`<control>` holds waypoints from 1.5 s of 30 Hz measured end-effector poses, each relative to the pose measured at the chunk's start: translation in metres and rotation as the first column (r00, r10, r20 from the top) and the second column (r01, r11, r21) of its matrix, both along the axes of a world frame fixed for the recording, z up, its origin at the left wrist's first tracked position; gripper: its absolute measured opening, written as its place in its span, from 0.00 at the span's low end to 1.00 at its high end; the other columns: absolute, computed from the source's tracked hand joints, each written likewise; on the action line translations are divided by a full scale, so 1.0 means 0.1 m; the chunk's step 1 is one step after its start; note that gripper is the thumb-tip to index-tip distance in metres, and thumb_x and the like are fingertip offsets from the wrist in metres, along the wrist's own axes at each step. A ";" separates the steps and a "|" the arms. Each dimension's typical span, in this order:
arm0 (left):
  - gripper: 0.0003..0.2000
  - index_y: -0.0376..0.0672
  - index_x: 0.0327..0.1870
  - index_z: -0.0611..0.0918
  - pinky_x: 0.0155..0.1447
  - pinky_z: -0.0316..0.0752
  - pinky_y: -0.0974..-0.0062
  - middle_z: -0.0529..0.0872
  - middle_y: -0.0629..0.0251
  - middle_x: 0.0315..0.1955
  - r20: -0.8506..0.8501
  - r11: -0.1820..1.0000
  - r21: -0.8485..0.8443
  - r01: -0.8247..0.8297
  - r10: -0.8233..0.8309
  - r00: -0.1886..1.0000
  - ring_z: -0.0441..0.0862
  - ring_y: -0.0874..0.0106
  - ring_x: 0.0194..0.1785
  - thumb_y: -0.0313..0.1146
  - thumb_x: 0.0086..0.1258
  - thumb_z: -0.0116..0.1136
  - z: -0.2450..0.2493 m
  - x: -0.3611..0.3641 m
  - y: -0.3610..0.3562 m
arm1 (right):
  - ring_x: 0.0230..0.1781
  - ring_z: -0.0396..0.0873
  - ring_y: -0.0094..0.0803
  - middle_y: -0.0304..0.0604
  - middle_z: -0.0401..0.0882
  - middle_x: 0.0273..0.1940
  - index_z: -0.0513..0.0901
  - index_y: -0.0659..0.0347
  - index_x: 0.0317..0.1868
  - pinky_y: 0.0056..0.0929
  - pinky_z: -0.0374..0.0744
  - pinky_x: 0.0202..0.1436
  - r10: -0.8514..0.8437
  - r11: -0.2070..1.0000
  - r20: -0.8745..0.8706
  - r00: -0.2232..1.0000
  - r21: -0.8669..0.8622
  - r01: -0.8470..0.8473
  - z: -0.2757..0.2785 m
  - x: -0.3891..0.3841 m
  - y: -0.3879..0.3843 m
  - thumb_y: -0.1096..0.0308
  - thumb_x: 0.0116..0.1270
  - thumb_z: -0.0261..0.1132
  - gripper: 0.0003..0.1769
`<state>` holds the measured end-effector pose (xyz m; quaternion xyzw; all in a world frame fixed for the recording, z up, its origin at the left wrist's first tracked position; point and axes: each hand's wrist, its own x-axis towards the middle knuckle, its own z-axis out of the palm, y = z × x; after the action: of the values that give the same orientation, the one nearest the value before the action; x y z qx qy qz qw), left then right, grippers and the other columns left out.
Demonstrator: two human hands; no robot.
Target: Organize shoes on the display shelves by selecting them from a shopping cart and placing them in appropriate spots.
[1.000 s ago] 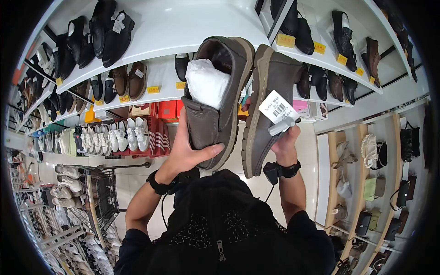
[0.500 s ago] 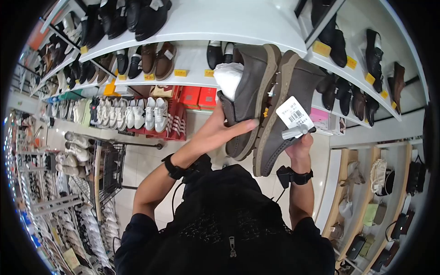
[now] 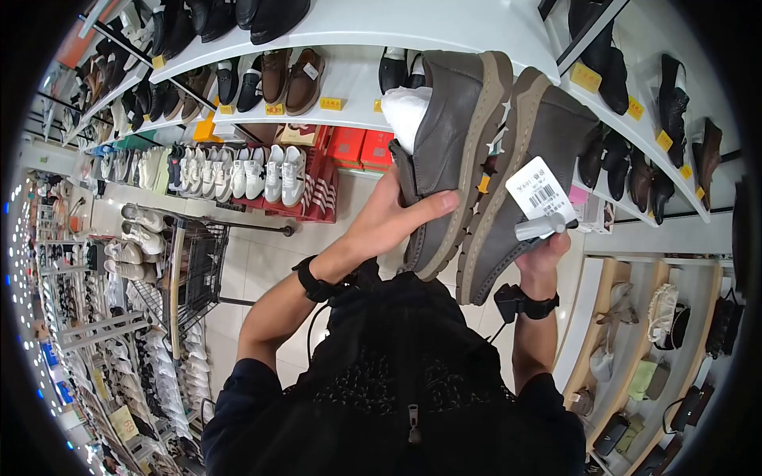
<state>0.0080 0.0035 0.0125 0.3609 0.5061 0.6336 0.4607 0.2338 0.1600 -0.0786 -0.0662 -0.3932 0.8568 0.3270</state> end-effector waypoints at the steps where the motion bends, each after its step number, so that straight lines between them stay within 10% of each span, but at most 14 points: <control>1: 0.29 0.27 0.65 0.73 0.67 0.73 0.69 0.83 0.56 0.59 0.003 1.000 -0.004 0.001 -0.001 1.000 0.79 0.71 0.60 0.36 0.71 0.70 0.02 0.01 -0.01 | 0.59 0.82 0.38 0.46 0.81 0.62 0.71 0.64 0.71 0.39 0.82 0.61 -0.035 0.999 0.008 0.999 0.027 0.035 0.02 0.01 -0.02 0.33 0.55 0.75 0.54; 19: 0.36 0.29 0.71 0.66 0.70 0.70 0.66 0.78 0.53 0.63 -0.114 0.997 0.055 0.052 -0.045 0.992 0.76 0.68 0.64 0.40 0.70 0.71 0.14 0.06 -0.04 | 0.63 0.80 0.39 0.47 0.79 0.65 0.67 0.67 0.73 0.40 0.81 0.64 -0.050 0.995 0.085 0.995 0.089 0.043 0.07 0.11 -0.02 0.29 0.53 0.74 0.60; 21: 0.41 0.31 0.76 0.57 0.74 0.66 0.66 0.69 0.52 0.70 -0.115 0.975 0.095 -0.199 0.210 0.971 0.71 0.68 0.70 0.38 0.71 0.69 -0.02 0.07 -0.07 | 0.65 0.79 0.39 0.47 0.78 0.66 0.68 0.66 0.73 0.39 0.80 0.67 -0.051 0.983 0.140 0.989 0.181 0.025 0.19 -0.05 -0.05 0.36 0.48 0.81 0.60; 25: 0.35 0.35 0.79 0.53 0.76 0.63 0.67 0.65 0.55 0.74 0.192 0.989 0.046 -0.140 0.129 0.973 0.67 0.69 0.73 0.47 0.83 0.51 -0.45 -0.11 -0.21 | 0.68 0.77 0.41 0.47 0.76 0.68 0.68 0.64 0.74 0.43 0.76 0.71 -0.091 0.948 0.178 0.980 0.317 0.031 0.14 -0.30 -0.11 0.35 0.56 0.76 0.55; 28: 0.40 0.36 0.80 0.56 0.76 0.67 0.65 0.69 0.54 0.73 0.428 0.997 -0.060 -0.040 0.062 0.902 0.71 0.66 0.72 0.63 0.82 0.33 -0.53 -0.21 -0.40 | 0.66 0.77 0.40 0.46 0.75 0.68 0.67 0.61 0.74 0.46 0.76 0.69 0.062 0.998 0.171 0.983 0.014 -0.065 -0.02 -0.48 -0.12 0.30 0.66 0.64 0.50; 32: 0.42 0.38 0.80 0.58 0.76 0.67 0.63 0.69 0.53 0.73 0.568 0.995 -0.071 -0.071 0.099 0.817 0.71 0.66 0.73 0.67 0.81 0.28 -0.62 -0.25 -0.63 | 0.62 0.79 0.34 0.42 0.79 0.62 0.70 0.62 0.71 0.38 0.76 0.68 0.113 0.988 0.151 0.982 -0.119 -0.096 -0.04 -0.71 -0.28 0.33 0.60 0.72 0.50; 39: 0.31 0.38 0.78 0.59 0.63 0.74 0.76 0.78 0.60 0.65 0.038 0.961 -0.063 -0.271 0.274 0.961 0.77 0.72 0.63 0.49 0.84 0.48 -0.47 -0.50 -0.98 | 0.64 0.78 0.34 0.44 0.78 0.65 0.69 0.64 0.72 0.37 0.76 0.69 0.335 0.929 -0.006 0.942 -0.162 -0.332 -0.13 -0.96 -0.38 0.36 0.57 0.76 0.53; 45: 0.40 0.40 0.82 0.45 0.67 0.72 0.69 0.63 0.54 0.75 0.097 0.936 -0.099 -0.337 0.346 0.933 0.68 0.68 0.71 0.45 0.81 0.55 -0.51 -0.66 -1.42 | 0.63 0.80 0.38 0.45 0.80 0.64 0.71 0.63 0.70 0.40 0.79 0.68 0.364 0.916 0.215 0.906 0.093 -0.390 0.26 -1.41 -0.82 0.41 0.53 0.81 0.52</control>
<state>-0.0581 -0.1386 -0.0381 0.2121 0.5597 0.7023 0.3854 0.0925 0.0779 -0.0529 -0.0497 -0.4852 0.8648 0.1192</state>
